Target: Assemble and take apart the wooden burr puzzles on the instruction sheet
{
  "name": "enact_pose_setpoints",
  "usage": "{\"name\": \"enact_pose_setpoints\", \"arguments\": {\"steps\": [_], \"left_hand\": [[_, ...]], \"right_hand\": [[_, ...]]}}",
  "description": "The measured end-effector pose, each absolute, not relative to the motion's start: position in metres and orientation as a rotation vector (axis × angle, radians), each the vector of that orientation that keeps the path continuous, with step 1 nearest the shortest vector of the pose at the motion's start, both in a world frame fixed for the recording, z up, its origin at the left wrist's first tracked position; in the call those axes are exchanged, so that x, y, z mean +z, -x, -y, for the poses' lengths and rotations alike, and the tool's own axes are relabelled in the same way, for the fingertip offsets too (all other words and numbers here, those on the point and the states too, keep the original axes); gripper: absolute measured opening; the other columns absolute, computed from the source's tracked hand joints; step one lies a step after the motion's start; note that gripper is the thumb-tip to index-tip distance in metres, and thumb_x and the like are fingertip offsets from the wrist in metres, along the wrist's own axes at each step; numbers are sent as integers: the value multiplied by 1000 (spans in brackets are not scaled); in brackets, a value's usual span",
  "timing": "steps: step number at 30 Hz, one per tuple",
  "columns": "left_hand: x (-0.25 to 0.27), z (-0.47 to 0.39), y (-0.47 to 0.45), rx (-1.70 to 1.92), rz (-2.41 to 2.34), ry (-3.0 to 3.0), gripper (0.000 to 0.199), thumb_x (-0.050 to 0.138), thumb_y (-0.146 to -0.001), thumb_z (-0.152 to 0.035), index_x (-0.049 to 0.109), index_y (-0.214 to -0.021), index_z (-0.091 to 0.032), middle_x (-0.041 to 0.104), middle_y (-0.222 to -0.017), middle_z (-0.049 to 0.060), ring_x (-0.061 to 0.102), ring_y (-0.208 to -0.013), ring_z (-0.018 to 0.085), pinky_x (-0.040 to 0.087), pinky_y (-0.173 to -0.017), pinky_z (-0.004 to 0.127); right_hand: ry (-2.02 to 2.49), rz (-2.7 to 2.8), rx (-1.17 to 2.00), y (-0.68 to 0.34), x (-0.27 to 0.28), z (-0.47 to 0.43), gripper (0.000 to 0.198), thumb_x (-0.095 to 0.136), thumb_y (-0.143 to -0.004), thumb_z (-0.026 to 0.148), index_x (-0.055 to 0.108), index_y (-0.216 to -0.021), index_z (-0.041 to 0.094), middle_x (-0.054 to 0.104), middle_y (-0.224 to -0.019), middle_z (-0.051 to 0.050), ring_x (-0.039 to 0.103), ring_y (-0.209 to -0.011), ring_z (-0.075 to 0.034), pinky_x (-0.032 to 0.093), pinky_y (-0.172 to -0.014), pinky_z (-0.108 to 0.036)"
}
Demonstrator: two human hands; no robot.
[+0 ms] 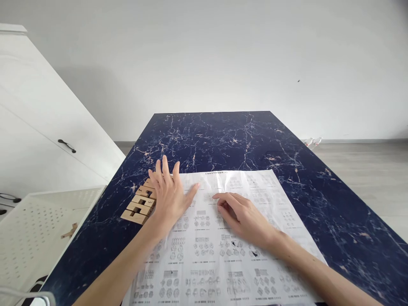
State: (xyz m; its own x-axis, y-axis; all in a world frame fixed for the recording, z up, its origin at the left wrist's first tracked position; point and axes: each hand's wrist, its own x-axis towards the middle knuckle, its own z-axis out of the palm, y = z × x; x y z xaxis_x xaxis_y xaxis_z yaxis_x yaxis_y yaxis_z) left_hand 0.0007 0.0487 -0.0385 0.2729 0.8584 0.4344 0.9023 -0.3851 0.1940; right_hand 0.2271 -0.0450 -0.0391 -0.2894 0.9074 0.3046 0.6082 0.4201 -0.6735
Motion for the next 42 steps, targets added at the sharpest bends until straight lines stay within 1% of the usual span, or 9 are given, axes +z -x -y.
{"name": "enact_pose_setpoints", "arguments": {"steps": [4,8,12,16,22,25,31,36,42], "left_hand": [[-41,-53,2,-673,1772,2389,90,54,-99,-69,34,-160,-6,15,-175,33,9,-164,52,4,-126,79],[-42,-55,3,-609,1830,2395,89,51,-99,-69,38,-159,-4,21,-174,33,15,-162,54,6,-126,79],[-46,-56,3,-561,1904,2418,92,49,-99,-72,36,-160,-4,24,-173,34,22,-160,55,14,-126,78],[-51,-55,2,-608,1896,2458,95,46,-98,-76,32,-163,-8,29,-172,31,21,-161,53,17,-126,77],[-51,-46,-4,-639,1809,2532,92,48,-99,-76,31,-165,-14,28,-174,27,19,-162,51,19,-126,77],[-46,-44,-4,-587,1764,2539,90,46,-101,-74,33,-164,-10,26,-174,29,17,-163,51,19,-126,76],[-40,-48,2,-546,1818,2448,93,43,-101,-74,37,-161,-2,28,-171,34,16,-162,54,9,-126,79],[-41,-50,0,-391,1947,2422,101,40,-101,-75,32,-163,4,27,-171,36,18,-162,53,11,-129,74],[-38,-46,-3,-289,1930,2450,102,35,-102,-77,31,-164,4,27,-172,34,17,-163,51,12,-130,72]], "right_hand": [[1281,2008,593,-227,-39,45,25,46,-106,19,60,-128,22,75,-101,-9,71,-88,-24,59,-79,-43],[1285,2010,587,-227,-39,45,25,47,-107,20,60,-129,22,76,-104,-10,72,-89,-24,60,-78,-42],[1282,2014,562,-227,-38,46,25,47,-107,19,62,-127,23,76,-105,-10,73,-89,-24,61,-76,-41],[1285,2012,565,-227,-38,46,26,47,-106,19,61,-128,24,76,-103,-9,73,-88,-25,60,-76,-42],[1290,2010,579,-226,-38,46,24,46,-108,21,60,-127,23,75,-102,-9,73,-89,-25,59,-77,-42],[1287,2012,579,-227,-38,46,25,45,-108,22,60,-128,23,75,-103,-9,73,-89,-25,59,-78,-43],[1285,2009,584,-227,-39,46,25,46,-108,23,61,-128,22,75,-103,-10,73,-89,-25,60,-78,-43],[1286,2004,600,-226,-38,47,26,45,-108,24,61,-129,22,75,-102,-9,73,-87,-24,61,-77,-42],[1320,2008,618,-226,-35,48,28,45,-109,25,62,-130,21,76,-103,-9,73,-87,-24,62,-75,-41]]}}
